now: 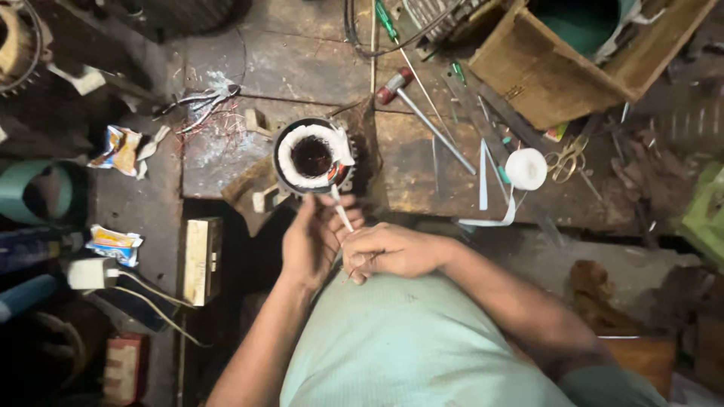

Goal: The person wraps white insulating tape around the copper windings of a motor stator. They repeatedly pull tape from a roll, press it into the winding slots, and use a small hammer to compact the tape. The stator remains on the workbench throughout.

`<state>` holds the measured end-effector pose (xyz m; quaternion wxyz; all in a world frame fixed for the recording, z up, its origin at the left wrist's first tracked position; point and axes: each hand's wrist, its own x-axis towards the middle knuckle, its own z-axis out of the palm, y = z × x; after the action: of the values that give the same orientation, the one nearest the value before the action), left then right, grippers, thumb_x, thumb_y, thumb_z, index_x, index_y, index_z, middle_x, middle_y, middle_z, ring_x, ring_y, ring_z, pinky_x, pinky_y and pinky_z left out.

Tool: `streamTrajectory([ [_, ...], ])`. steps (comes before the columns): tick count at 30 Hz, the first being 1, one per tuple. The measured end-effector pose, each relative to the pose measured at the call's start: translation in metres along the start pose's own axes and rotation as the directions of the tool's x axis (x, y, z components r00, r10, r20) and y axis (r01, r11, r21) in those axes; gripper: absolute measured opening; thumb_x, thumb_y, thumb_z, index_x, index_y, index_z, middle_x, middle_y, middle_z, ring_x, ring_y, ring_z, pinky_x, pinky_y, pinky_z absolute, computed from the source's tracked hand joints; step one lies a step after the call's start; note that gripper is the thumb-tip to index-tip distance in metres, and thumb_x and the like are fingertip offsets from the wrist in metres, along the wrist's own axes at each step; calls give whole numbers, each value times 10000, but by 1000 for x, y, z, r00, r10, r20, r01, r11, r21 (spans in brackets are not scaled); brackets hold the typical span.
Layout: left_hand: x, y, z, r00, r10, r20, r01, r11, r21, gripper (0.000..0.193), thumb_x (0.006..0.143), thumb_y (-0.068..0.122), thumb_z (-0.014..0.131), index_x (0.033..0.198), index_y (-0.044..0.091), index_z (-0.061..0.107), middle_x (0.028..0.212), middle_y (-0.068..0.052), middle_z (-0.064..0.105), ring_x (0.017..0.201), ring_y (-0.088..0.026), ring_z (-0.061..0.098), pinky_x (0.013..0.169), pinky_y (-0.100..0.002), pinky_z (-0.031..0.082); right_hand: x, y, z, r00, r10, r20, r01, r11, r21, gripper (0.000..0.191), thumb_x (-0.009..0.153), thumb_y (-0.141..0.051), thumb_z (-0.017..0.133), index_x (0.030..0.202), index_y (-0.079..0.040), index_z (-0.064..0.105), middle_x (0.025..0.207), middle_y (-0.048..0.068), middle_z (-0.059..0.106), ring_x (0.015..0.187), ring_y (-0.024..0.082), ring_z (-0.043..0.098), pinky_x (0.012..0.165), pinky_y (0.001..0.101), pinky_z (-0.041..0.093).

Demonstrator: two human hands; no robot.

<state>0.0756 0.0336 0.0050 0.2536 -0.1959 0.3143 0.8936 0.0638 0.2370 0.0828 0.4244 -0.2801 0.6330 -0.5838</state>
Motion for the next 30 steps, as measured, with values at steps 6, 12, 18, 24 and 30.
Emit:
streamTrajectory([
  [6,10,-20,30,989,82,-119,-96,988,-119,407,1107,493,442,960,124,529,814,33,454,643,-72,363,557,-231,300,-16,2,-93,755,-133,-642,-70,957,-281,310,1097,-296,487,1186,-57,663,1176,119,684,1128,303,638,1025,399,506],
  [12,7,-20,34,940,213,-267,-251,961,-114,459,1061,573,382,900,148,447,802,-10,510,605,-68,358,514,-226,281,15,30,-128,666,-330,-669,-542,401,-738,520,910,-180,716,1390,-48,568,1273,307,603,1107,506,592,937,555,485],
  [18,16,-11,35,898,89,-431,-124,991,-55,420,1019,616,412,945,203,398,675,59,378,500,-52,292,434,-226,259,-7,6,-96,699,-312,-644,-390,588,-708,421,1024,-59,651,1443,-91,627,1119,210,635,1028,389,650,912,453,521],
  [24,18,0,12,965,47,-259,-51,999,-8,428,1015,627,395,1024,201,431,690,73,400,506,-28,291,417,-206,234,-14,-12,-59,841,-502,-205,120,540,-833,451,864,-9,633,1282,-173,588,1033,131,625,855,339,663,773,406,554],
  [30,31,-11,-23,969,-22,-245,7,998,-60,179,1015,378,495,1071,229,415,715,55,415,524,-41,319,426,-212,257,11,21,-64,944,-194,-268,-139,502,-854,640,825,106,593,1424,-114,644,884,129,576,739,334,611,678,420,531],
])
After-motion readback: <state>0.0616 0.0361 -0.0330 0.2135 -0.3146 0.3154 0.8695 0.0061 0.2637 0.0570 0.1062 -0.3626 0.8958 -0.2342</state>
